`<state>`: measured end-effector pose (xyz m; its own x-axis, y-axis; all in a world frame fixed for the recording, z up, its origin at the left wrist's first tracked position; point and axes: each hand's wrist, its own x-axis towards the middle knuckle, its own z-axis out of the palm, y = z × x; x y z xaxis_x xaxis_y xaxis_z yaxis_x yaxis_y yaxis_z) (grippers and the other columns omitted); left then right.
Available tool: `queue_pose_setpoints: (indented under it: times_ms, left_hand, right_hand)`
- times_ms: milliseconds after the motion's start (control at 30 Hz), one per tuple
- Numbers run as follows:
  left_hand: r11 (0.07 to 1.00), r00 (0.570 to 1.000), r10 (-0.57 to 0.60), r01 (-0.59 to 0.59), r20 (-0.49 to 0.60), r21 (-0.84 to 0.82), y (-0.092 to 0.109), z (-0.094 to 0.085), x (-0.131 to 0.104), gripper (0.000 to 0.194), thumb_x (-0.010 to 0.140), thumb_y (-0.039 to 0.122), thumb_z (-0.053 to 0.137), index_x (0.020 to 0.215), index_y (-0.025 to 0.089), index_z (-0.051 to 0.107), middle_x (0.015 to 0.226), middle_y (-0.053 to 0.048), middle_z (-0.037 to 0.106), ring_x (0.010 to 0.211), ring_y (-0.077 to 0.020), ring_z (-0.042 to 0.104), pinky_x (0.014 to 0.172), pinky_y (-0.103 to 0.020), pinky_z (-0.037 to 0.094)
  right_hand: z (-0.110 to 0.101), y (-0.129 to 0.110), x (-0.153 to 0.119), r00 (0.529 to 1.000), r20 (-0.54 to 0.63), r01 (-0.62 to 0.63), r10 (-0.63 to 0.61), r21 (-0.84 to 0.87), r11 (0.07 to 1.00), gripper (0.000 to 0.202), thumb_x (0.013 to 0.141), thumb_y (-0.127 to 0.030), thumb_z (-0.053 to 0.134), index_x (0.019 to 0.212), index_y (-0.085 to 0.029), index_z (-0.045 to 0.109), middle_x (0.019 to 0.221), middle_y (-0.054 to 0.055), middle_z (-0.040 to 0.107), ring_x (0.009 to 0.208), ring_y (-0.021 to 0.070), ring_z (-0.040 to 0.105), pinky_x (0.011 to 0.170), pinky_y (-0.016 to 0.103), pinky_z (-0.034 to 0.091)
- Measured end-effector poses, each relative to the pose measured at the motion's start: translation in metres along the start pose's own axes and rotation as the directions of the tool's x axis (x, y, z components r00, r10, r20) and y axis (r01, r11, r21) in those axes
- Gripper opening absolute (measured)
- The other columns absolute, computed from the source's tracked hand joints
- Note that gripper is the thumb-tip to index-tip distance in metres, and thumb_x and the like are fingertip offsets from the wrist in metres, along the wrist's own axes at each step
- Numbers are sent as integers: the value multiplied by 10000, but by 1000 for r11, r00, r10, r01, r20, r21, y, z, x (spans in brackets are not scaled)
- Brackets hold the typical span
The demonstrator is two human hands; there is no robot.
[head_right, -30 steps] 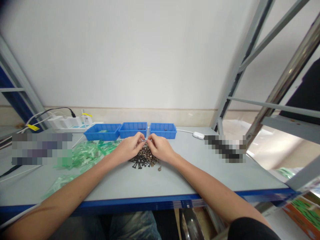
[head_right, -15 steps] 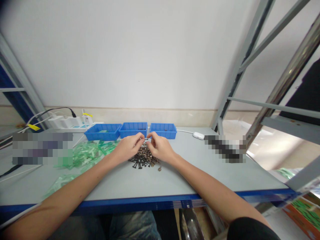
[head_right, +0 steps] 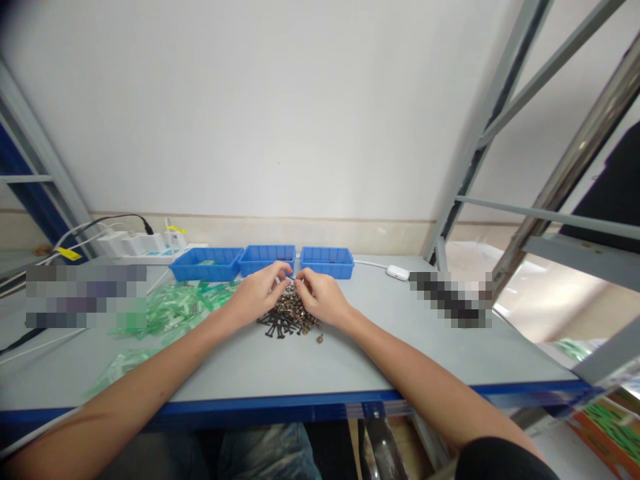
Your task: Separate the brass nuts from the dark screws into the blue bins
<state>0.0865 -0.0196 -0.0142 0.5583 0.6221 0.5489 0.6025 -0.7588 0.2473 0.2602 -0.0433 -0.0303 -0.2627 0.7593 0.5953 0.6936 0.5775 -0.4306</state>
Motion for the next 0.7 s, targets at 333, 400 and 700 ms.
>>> queue_pose_setpoints:
  times_ms: [333, 400, 700]
  left_hand:
    - [997, 998, 54, -54, -11, 46, 2, -3, 0, 151, 895, 275, 387, 943, 218, 519, 934, -17, 567, 812, -150, 566, 734, -258, 427]
    - [998, 999, 47, -47, 3, 41, 3, -3, 1, 159, 897, 277, 382, 945, 216, 521, 935, -19, 570, 825, -149, 567, 749, -255, 425]
    - [970, 965, -190, 213, -180, 118, -28, -18, 9, 163, 861, 275, 403, 916, 201, 537, 893, -29, 628, 787, -172, 574, 706, -272, 415]
  right_hand:
    - [-1, -1, 1, 1000, 0, 19, -19, -17, 1000, 184, 885, -241, 385, 818, -174, 542, 660, 5, 570, 585, 121, 502, 563, 223, 340]
    - [-2, -2, 1, 1000, 5, 23, -23, -16, 1000, 198, 890, -249, 378, 808, -175, 541, 660, 5, 571, 582, 118, 497, 564, 223, 339]
    - [-5, -6, -1, 1000, 7, -14, 14, -9, 1000, 232, 904, -315, 377, 937, -177, 561, 691, 7, 596, 616, 124, 525, 595, 231, 351]
